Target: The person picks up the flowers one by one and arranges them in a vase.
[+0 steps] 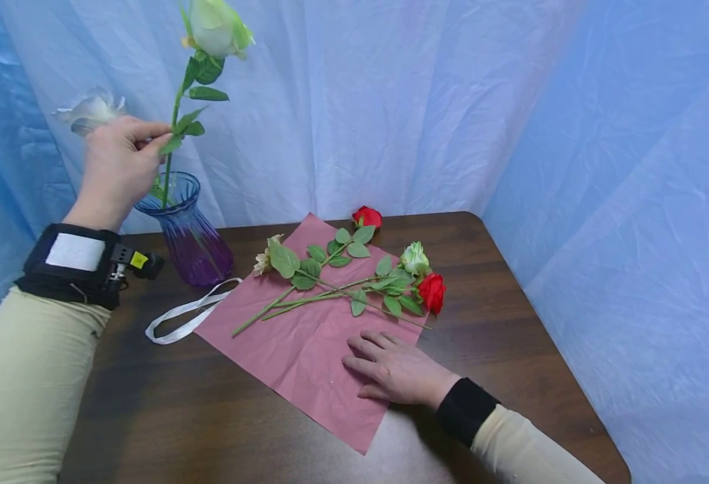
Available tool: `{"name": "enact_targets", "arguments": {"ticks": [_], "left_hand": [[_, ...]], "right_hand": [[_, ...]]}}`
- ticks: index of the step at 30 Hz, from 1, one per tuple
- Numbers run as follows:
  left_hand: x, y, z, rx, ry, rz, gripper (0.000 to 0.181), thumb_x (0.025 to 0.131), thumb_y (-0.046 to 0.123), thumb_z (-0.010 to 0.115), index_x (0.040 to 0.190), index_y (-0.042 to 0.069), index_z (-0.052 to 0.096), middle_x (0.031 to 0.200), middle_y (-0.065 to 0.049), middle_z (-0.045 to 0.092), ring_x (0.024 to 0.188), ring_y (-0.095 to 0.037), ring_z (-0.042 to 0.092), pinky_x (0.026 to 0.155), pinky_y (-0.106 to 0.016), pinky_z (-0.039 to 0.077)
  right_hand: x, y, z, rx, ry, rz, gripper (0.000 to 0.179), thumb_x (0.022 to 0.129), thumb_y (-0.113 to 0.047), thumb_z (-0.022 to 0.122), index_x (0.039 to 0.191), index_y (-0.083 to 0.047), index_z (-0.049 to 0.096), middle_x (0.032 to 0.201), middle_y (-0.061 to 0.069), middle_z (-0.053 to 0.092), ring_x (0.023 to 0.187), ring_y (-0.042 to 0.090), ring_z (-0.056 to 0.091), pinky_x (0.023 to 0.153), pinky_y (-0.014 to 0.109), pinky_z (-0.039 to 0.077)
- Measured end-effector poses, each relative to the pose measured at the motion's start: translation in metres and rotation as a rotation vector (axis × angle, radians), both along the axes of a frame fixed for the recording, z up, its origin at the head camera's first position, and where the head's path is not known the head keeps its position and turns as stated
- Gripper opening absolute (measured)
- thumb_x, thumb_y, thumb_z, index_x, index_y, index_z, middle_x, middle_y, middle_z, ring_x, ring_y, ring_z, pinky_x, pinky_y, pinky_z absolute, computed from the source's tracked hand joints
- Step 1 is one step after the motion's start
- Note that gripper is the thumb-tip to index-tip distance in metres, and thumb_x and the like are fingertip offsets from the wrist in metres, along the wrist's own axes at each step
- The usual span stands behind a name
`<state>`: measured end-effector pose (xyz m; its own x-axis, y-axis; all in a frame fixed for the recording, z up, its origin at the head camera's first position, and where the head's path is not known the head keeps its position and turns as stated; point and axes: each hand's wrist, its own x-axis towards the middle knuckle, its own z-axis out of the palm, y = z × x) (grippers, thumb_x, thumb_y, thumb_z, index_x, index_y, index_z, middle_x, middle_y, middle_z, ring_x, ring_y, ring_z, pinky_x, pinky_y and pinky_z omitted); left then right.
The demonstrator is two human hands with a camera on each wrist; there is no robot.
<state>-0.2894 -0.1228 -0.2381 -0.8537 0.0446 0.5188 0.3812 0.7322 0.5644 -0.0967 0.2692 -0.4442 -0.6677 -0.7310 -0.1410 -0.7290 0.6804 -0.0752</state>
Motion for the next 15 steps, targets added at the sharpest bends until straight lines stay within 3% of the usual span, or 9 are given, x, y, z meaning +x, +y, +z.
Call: {"name": "enact_targets", "arguments": {"ticks": [3, 6, 15], "left_hand": [[-0.001, -0.002, -0.004, -0.018, 0.017, -0.008, 0.029, 0.106, 0.015, 0.057, 0.127, 0.0, 0.069, 0.12, -0.025, 0.067, 0.109, -0.042, 0.061, 0.102, -0.054, 0.04], [-0.001, -0.003, -0.009, -0.032, 0.014, -0.003, 0.029, 0.106, 0.014, 0.056, 0.127, -0.001, 0.069, 0.121, -0.026, 0.067, 0.108, -0.043, 0.062, 0.097, -0.056, 0.043], [-0.001, -0.01, -0.021, -0.059, -0.093, 0.027, 0.029, 0.106, 0.017, 0.054, 0.123, -0.001, 0.067, 0.119, -0.023, 0.069, 0.099, -0.038, 0.062, 0.079, -0.048, 0.044]], "right_hand": [[0.0, 0.0, 0.0, 0.0, -0.01, -0.003, 0.067, 0.096, -0.056, 0.062, 0.154, -0.026, 0.048, 0.161, 0.004, 0.041, 0.149, 0.03, 0.035, 0.115, 0.05, 0.039], [0.0, 0.0, 0.0, 0.0, -0.015, -0.007, 0.067, 0.096, -0.056, 0.062, 0.154, -0.026, 0.048, 0.161, 0.004, 0.041, 0.149, 0.029, 0.035, 0.116, 0.05, 0.038], [0.0, 0.0, -0.001, -0.004, -0.004, -0.002, 0.067, 0.096, -0.057, 0.063, 0.153, -0.026, 0.049, 0.16, 0.004, 0.043, 0.149, 0.029, 0.036, 0.115, 0.049, 0.039]]}}
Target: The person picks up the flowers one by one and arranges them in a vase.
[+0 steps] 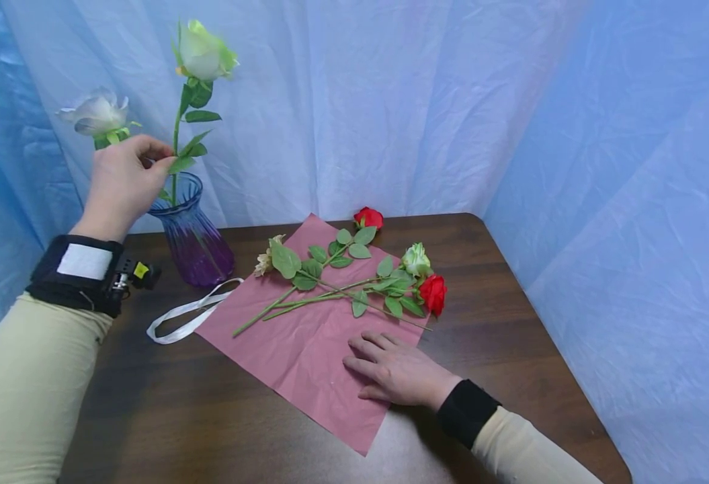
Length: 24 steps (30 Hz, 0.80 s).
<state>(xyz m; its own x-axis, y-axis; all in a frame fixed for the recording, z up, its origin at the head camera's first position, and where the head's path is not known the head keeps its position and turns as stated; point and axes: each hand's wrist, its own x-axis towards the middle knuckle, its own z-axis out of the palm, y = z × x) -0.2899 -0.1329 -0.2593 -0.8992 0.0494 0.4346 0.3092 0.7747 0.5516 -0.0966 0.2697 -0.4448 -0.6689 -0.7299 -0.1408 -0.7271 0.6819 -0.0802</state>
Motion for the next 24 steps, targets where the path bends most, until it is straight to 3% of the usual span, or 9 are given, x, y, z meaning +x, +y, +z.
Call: {"name": "enact_targets", "arguments": {"ticks": [9, 17, 24], "left_hand": [[0.001, -0.007, -0.011, -0.1, 0.005, 0.01, 0.025, 0.102, 0.011, 0.059, 0.113, -0.007, 0.072, 0.111, -0.028, 0.066, 0.102, -0.045, 0.06, 0.086, -0.057, 0.047], [-0.001, -0.011, -0.012, -0.177, -0.084, 0.056, 0.028, 0.101, 0.017, 0.06, 0.114, -0.003, 0.074, 0.112, -0.027, 0.071, 0.092, -0.044, 0.065, 0.073, -0.054, 0.048], [-0.001, -0.015, -0.014, -0.208, -0.168, 0.084, 0.03, 0.101, 0.019, 0.059, 0.117, -0.003, 0.072, 0.118, -0.028, 0.069, 0.102, -0.047, 0.064, 0.077, -0.057, 0.049]], "right_hand": [[0.0, 0.001, 0.0, -0.009, -0.005, -0.002, 0.067, 0.095, -0.056, 0.064, 0.153, -0.026, 0.049, 0.16, 0.005, 0.043, 0.149, 0.029, 0.036, 0.115, 0.049, 0.039], [0.0, 0.002, -0.001, -0.012, 0.013, 0.006, 0.067, 0.095, -0.056, 0.065, 0.152, -0.025, 0.05, 0.159, 0.005, 0.044, 0.148, 0.03, 0.037, 0.114, 0.049, 0.04], [-0.001, 0.002, -0.002, -0.023, 0.025, 0.018, 0.067, 0.095, -0.055, 0.065, 0.152, -0.025, 0.051, 0.158, 0.006, 0.045, 0.147, 0.03, 0.039, 0.113, 0.049, 0.042]]}}
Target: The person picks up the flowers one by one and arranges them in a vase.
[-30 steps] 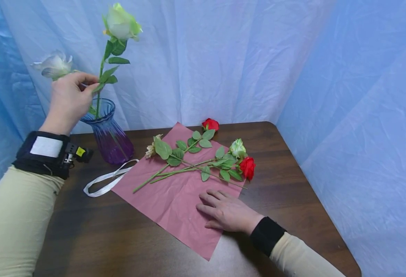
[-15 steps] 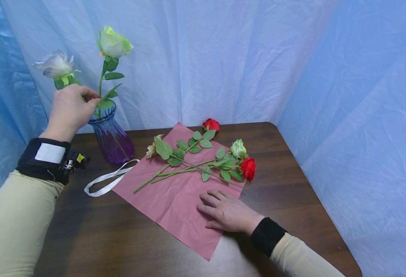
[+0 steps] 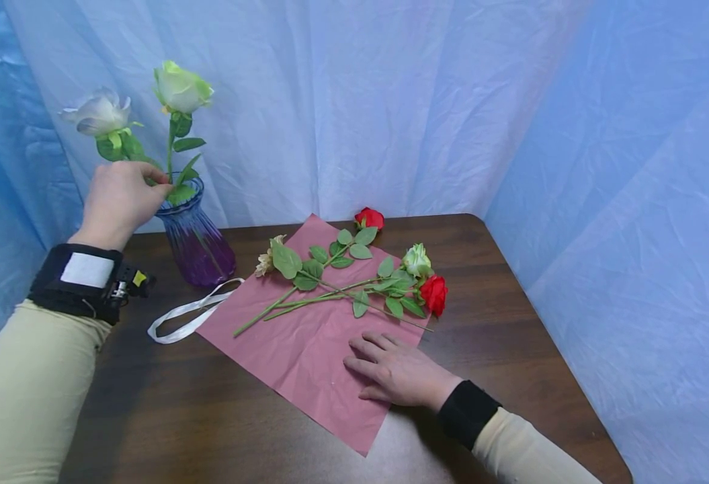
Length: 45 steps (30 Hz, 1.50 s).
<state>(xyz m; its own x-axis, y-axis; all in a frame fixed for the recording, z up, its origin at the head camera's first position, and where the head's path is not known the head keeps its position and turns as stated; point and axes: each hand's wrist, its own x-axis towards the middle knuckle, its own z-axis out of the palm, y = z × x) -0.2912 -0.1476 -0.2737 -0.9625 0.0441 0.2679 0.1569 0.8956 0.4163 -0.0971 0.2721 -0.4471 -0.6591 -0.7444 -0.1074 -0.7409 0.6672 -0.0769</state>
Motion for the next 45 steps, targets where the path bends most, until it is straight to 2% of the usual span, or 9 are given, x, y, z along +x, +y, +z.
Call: {"name": "enact_targets", "arguments": {"ticks": [10, 17, 22, 26, 30, 35, 37, 39, 45], "left_hand": [[-0.002, -0.006, -0.004, -0.009, -0.126, 0.07, 0.035, 0.102, 0.022, 0.053, 0.124, 0.0, 0.07, 0.124, -0.027, 0.067, 0.109, -0.049, 0.061, 0.082, -0.062, 0.048], [-0.003, -0.005, -0.005, -0.012, -0.138, 0.089, 0.037, 0.104, 0.024, 0.049, 0.128, 0.003, 0.069, 0.126, -0.026, 0.066, 0.109, -0.049, 0.061, 0.081, -0.063, 0.048], [0.003, 0.0, -0.004, -0.009, -0.045, 0.073, 0.037, 0.105, 0.023, 0.048, 0.125, 0.003, 0.07, 0.118, -0.026, 0.069, 0.098, -0.049, 0.064, 0.073, -0.062, 0.049], [0.009, 0.008, -0.002, -0.006, 0.073, 0.073, 0.034, 0.104, 0.02, 0.048, 0.122, 0.002, 0.071, 0.111, -0.027, 0.071, 0.091, -0.05, 0.065, 0.067, -0.062, 0.049], [0.02, 0.021, 0.0, 0.006, 0.223, 0.06, 0.031, 0.104, 0.018, 0.049, 0.12, 0.001, 0.07, 0.097, -0.028, 0.072, 0.073, -0.048, 0.064, 0.057, -0.057, 0.046], [0.033, 0.047, -0.001, 0.057, 0.378, -0.02, 0.024, 0.103, 0.016, 0.051, 0.113, 0.001, 0.067, 0.073, -0.022, 0.066, 0.052, -0.037, 0.054, 0.045, -0.045, 0.036], [0.037, 0.058, -0.004, 0.075, 0.366, -0.071, 0.022, 0.102, 0.017, 0.052, 0.11, 0.003, 0.067, 0.071, -0.018, 0.066, 0.051, -0.034, 0.053, 0.045, -0.043, 0.036], [0.041, 0.07, -0.01, 0.083, 0.314, -0.121, 0.021, 0.102, 0.019, 0.053, 0.108, 0.005, 0.069, 0.072, -0.015, 0.067, 0.052, -0.032, 0.054, 0.046, -0.042, 0.038], [0.051, 0.108, -0.035, 0.084, 0.062, -0.216, 0.021, 0.103, 0.027, 0.055, 0.111, 0.014, 0.069, 0.076, -0.011, 0.067, 0.056, -0.027, 0.055, 0.047, -0.04, 0.041]], "right_hand": [[-0.001, 0.001, 0.0, 0.011, -0.008, -0.009, 0.067, 0.095, -0.056, 0.065, 0.153, -0.026, 0.05, 0.159, 0.005, 0.044, 0.148, 0.03, 0.037, 0.113, 0.049, 0.041], [-0.001, 0.0, 0.001, 0.017, -0.017, -0.017, 0.067, 0.095, -0.056, 0.064, 0.153, -0.026, 0.049, 0.16, 0.005, 0.043, 0.148, 0.03, 0.036, 0.114, 0.049, 0.04], [-0.001, 0.0, 0.002, 0.016, -0.017, -0.017, 0.067, 0.095, -0.055, 0.064, 0.153, -0.025, 0.049, 0.16, 0.005, 0.043, 0.148, 0.03, 0.036, 0.114, 0.049, 0.04], [-0.001, 0.0, 0.002, 0.017, -0.023, -0.019, 0.067, 0.095, -0.056, 0.064, 0.153, -0.026, 0.05, 0.16, 0.005, 0.043, 0.149, 0.03, 0.036, 0.115, 0.049, 0.039], [0.0, 0.0, 0.003, 0.019, -0.032, -0.022, 0.067, 0.095, -0.056, 0.065, 0.153, -0.026, 0.049, 0.16, 0.005, 0.042, 0.149, 0.029, 0.036, 0.115, 0.049, 0.039], [0.001, 0.001, 0.004, 0.025, -0.036, -0.027, 0.067, 0.095, -0.056, 0.064, 0.153, -0.026, 0.049, 0.161, 0.004, 0.042, 0.149, 0.029, 0.035, 0.115, 0.049, 0.039], [0.002, 0.001, 0.004, 0.025, -0.036, -0.029, 0.067, 0.095, -0.056, 0.064, 0.153, -0.026, 0.049, 0.161, 0.004, 0.042, 0.149, 0.03, 0.035, 0.115, 0.049, 0.039], [0.002, 0.001, 0.003, 0.026, -0.035, -0.031, 0.068, 0.095, -0.057, 0.064, 0.154, -0.026, 0.048, 0.161, 0.004, 0.041, 0.149, 0.03, 0.035, 0.115, 0.049, 0.039], [0.003, 0.002, 0.003, 0.025, -0.033, -0.033, 0.068, 0.095, -0.057, 0.062, 0.154, -0.027, 0.047, 0.162, 0.005, 0.041, 0.15, 0.03, 0.035, 0.115, 0.05, 0.039]]}}
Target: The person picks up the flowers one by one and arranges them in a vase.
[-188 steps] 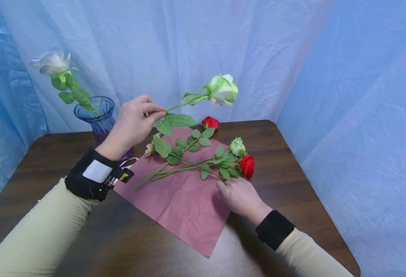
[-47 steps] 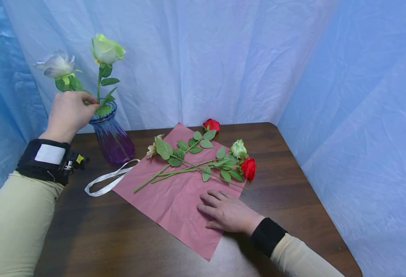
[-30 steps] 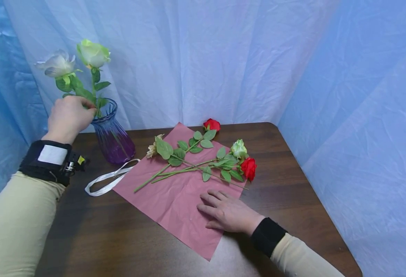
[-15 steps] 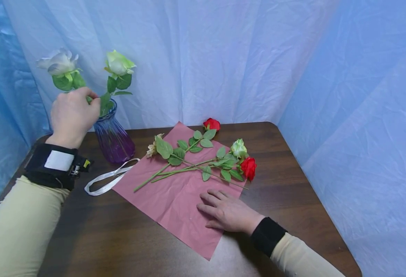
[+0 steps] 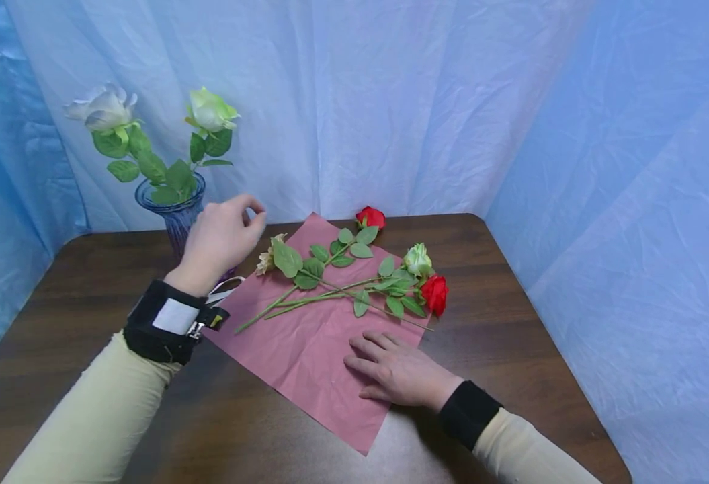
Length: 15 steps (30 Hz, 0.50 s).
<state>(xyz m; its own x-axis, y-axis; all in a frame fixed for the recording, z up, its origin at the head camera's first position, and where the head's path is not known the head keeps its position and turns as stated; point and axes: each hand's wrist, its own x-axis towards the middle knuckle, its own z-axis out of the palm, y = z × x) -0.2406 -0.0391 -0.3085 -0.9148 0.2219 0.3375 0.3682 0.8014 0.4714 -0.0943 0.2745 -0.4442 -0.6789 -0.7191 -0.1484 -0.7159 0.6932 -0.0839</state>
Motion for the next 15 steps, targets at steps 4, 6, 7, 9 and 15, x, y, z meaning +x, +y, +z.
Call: {"name": "enact_targets", "arguments": {"ticks": [4, 6, 7, 9, 15], "left_hand": [[0.002, 0.023, -0.022, -0.024, -0.102, -0.023, 0.022, 0.104, 0.029, 0.054, 0.116, 0.018, 0.068, 0.084, -0.011, 0.069, 0.059, -0.027, 0.058, 0.048, -0.04, 0.043], [0.001, 0.032, -0.033, -0.031, -0.12, -0.026, 0.021, 0.103, 0.029, 0.055, 0.117, 0.019, 0.068, 0.09, -0.01, 0.071, 0.064, -0.027, 0.062, 0.051, -0.041, 0.046], [0.001, 0.037, -0.038, -0.032, -0.13, -0.029, 0.02, 0.103, 0.029, 0.055, 0.117, 0.02, 0.068, 0.092, -0.01, 0.072, 0.065, -0.029, 0.064, 0.051, -0.043, 0.047], [0.0, 0.045, -0.048, -0.034, -0.136, -0.048, 0.02, 0.103, 0.028, 0.056, 0.116, 0.02, 0.069, 0.098, -0.009, 0.074, 0.07, -0.03, 0.067, 0.054, -0.045, 0.051], [-0.001, 0.062, -0.076, -0.039, -0.183, -0.093, 0.024, 0.102, 0.02, 0.056, 0.119, 0.022, 0.072, 0.114, -0.003, 0.074, 0.079, -0.026, 0.069, 0.063, -0.045, 0.054]], "right_hand": [[0.001, 0.0, 0.0, -0.003, -0.003, -0.002, 0.067, 0.096, -0.057, 0.062, 0.154, -0.026, 0.048, 0.162, 0.005, 0.04, 0.149, 0.03, 0.035, 0.115, 0.05, 0.039], [0.001, 0.0, 0.0, -0.004, -0.006, -0.006, 0.067, 0.096, -0.057, 0.062, 0.154, -0.026, 0.047, 0.162, 0.005, 0.04, 0.15, 0.03, 0.034, 0.115, 0.05, 0.039], [0.001, 0.001, 0.001, -0.005, -0.006, -0.006, 0.067, 0.096, -0.056, 0.062, 0.154, -0.026, 0.047, 0.162, 0.005, 0.04, 0.15, 0.03, 0.034, 0.115, 0.05, 0.039], [0.002, 0.001, 0.001, -0.007, -0.006, -0.008, 0.067, 0.096, -0.056, 0.063, 0.154, -0.026, 0.048, 0.162, 0.005, 0.041, 0.149, 0.03, 0.035, 0.115, 0.05, 0.039], [0.002, 0.0, -0.001, -0.027, 0.023, 0.011, 0.065, 0.096, -0.054, 0.064, 0.152, -0.024, 0.051, 0.159, 0.007, 0.044, 0.148, 0.031, 0.037, 0.113, 0.05, 0.041]]}}
